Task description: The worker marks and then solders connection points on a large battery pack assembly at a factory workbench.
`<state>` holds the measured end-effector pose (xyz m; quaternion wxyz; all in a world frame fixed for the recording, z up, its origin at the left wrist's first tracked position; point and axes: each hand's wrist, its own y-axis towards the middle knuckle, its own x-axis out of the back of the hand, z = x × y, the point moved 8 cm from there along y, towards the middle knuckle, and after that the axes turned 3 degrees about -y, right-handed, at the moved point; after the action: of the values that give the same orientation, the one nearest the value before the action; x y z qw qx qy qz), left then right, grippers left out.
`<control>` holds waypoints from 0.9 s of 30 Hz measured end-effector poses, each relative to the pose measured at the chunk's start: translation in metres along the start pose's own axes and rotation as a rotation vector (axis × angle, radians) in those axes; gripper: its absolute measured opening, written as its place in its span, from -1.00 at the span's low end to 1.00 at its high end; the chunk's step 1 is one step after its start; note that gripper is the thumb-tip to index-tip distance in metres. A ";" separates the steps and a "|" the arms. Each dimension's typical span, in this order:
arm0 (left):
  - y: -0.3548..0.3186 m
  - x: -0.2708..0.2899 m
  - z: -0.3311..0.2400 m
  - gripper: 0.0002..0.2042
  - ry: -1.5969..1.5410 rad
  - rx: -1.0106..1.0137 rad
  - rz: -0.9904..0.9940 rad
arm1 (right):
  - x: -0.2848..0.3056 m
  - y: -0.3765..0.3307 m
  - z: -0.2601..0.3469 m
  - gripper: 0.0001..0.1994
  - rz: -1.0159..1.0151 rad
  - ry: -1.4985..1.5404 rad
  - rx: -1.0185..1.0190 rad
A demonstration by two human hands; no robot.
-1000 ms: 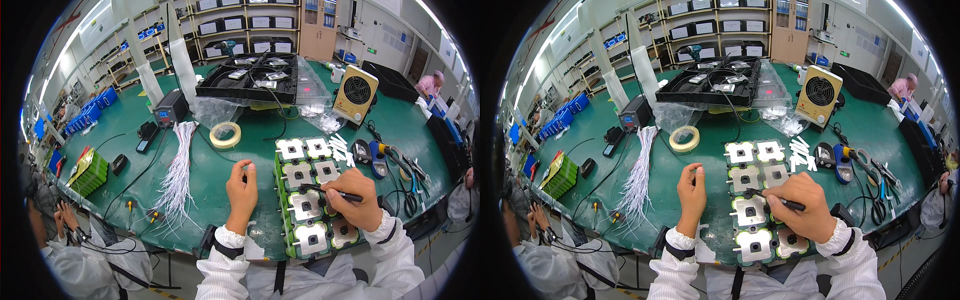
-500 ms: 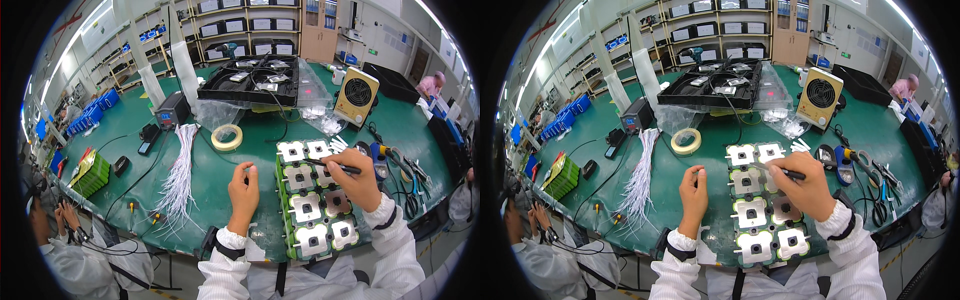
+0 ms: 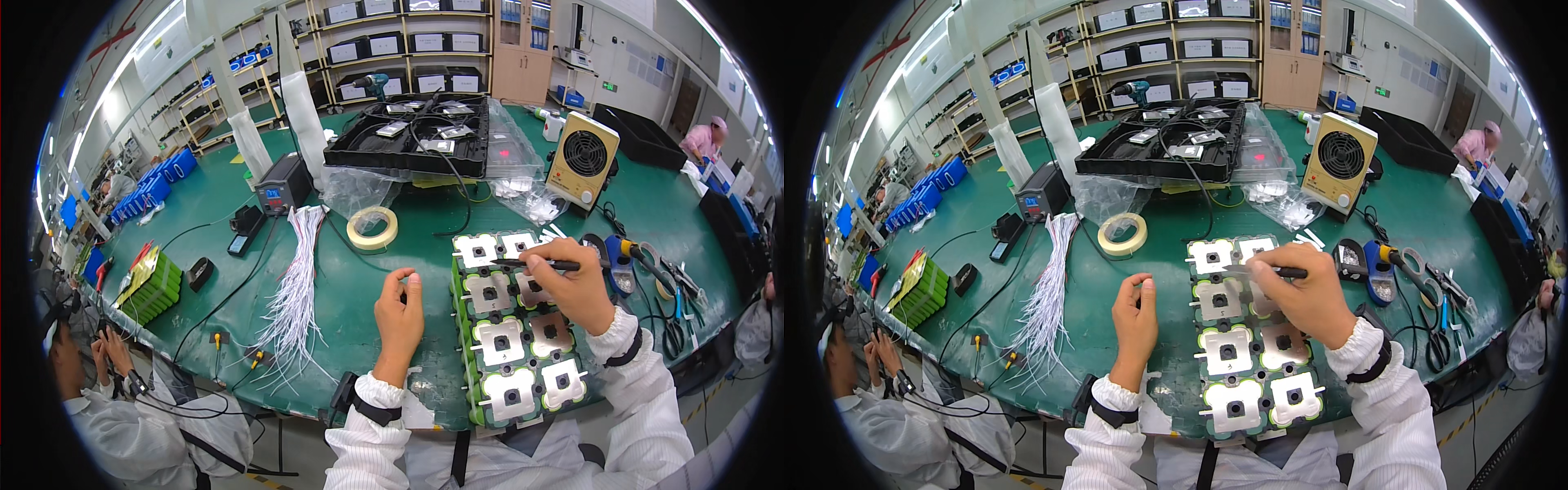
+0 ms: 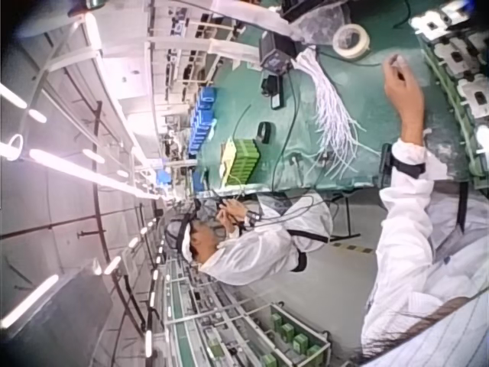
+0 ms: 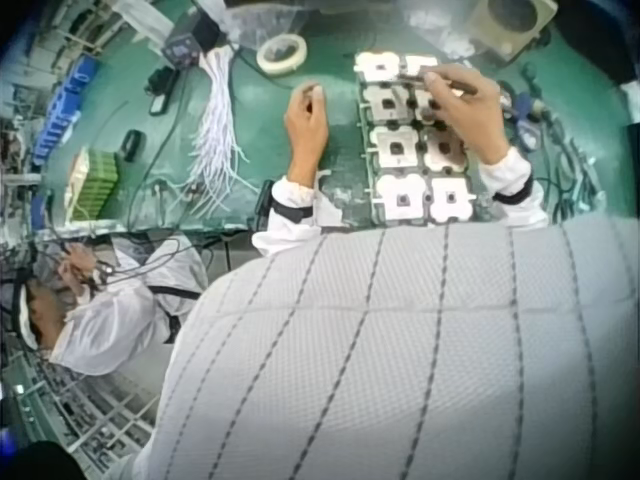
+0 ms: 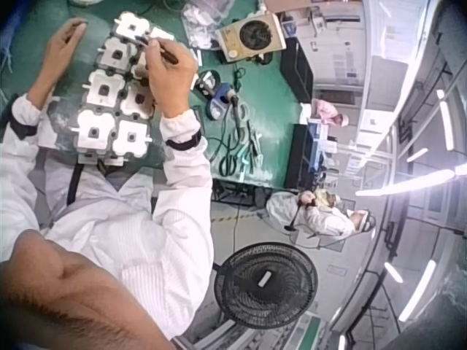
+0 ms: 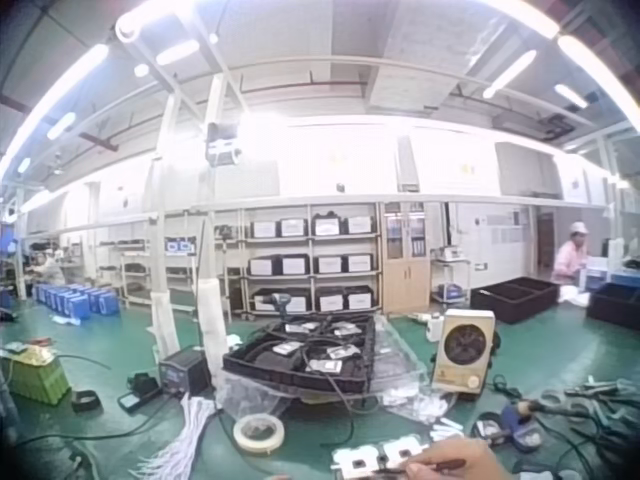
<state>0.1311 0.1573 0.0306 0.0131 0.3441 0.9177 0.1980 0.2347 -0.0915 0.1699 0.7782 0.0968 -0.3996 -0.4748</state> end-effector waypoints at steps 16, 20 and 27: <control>0.001 0.001 0.002 -0.75 0.017 -0.009 -0.008 | 0.036 -0.015 -0.038 -0.87 -0.103 -0.003 -0.142; 0.002 0.000 0.004 -0.75 0.011 0.003 -0.003 | 0.032 -0.016 -0.040 -0.87 -0.086 0.078 -0.166; 0.002 -0.001 0.006 -0.76 0.028 0.048 0.011 | 0.042 -0.021 -0.031 -0.87 -0.105 0.026 -0.152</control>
<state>0.1339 0.1603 0.0259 -0.0090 0.3466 0.9204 0.1808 0.2529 -0.1441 0.1604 0.7625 0.0642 -0.3468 -0.5425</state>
